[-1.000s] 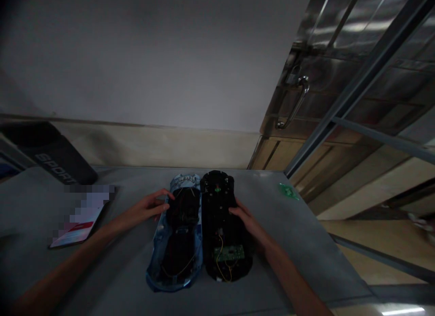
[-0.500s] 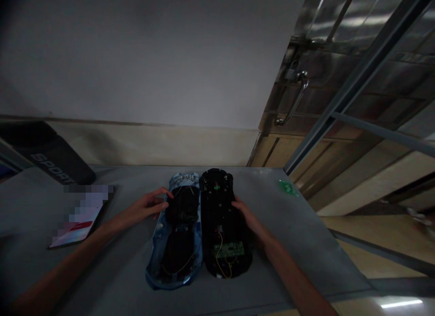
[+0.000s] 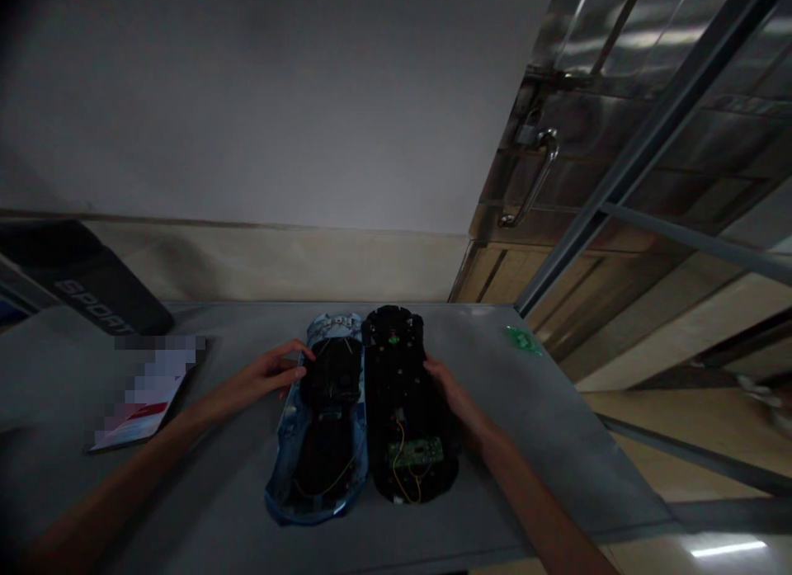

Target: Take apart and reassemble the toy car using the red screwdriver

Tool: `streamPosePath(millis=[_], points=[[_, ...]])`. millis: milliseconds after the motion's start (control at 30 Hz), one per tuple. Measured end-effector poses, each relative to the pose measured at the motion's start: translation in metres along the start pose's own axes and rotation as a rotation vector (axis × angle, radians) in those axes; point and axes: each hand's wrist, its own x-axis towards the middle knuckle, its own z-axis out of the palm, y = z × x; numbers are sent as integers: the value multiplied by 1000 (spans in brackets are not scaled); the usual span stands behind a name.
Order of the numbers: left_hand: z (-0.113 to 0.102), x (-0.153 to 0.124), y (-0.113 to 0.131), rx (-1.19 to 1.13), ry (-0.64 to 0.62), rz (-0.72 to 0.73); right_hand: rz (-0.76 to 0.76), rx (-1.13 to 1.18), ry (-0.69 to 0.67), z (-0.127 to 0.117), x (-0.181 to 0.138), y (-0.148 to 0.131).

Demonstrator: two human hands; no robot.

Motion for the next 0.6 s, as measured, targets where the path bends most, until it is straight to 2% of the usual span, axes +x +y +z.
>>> streamPosePath(millis=[300,600], points=[[0,-1,4,-4,9,-18,-8,11,20,3,-3,-3],[-2,0,-2,-8,3,-7,11,15,10,1,-2,-2]])
